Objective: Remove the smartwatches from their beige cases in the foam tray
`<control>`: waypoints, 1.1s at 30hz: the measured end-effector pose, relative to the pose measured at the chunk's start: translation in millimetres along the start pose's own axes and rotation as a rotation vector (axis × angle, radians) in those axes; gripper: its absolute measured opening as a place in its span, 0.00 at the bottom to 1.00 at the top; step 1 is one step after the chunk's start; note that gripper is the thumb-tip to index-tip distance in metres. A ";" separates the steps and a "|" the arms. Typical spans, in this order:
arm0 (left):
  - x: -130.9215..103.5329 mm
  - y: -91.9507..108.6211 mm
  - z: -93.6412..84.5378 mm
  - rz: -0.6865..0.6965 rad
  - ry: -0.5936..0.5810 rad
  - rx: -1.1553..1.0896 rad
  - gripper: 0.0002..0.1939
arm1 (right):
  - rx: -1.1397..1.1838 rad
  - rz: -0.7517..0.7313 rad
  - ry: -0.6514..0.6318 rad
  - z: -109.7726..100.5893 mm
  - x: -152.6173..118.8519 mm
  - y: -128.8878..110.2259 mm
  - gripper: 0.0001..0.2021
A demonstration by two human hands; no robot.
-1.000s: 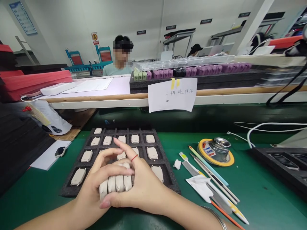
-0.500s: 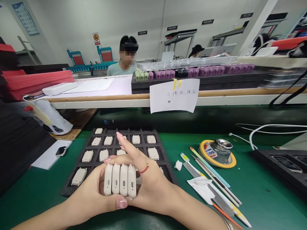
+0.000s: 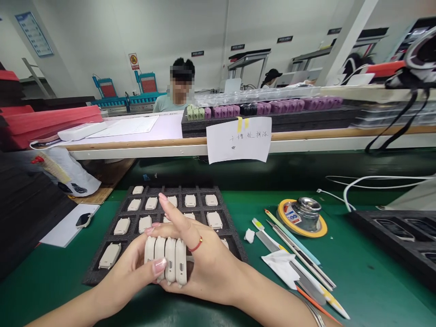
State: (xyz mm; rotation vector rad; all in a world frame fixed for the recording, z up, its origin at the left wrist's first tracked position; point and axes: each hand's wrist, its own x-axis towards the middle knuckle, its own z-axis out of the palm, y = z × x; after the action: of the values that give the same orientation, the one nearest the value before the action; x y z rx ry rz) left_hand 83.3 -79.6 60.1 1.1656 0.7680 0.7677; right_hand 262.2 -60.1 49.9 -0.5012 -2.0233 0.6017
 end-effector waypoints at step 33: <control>-5.7 -8.0 4.9 0.449 0.091 0.441 0.25 | 0.171 0.240 0.213 -12.4 -4.8 -11.7 0.27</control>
State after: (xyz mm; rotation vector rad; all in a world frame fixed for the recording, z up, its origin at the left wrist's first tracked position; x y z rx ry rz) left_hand 85.3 -88.5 54.1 1.7463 0.7830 1.0598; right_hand 274.0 -69.5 59.2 -0.6804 -1.7068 0.8224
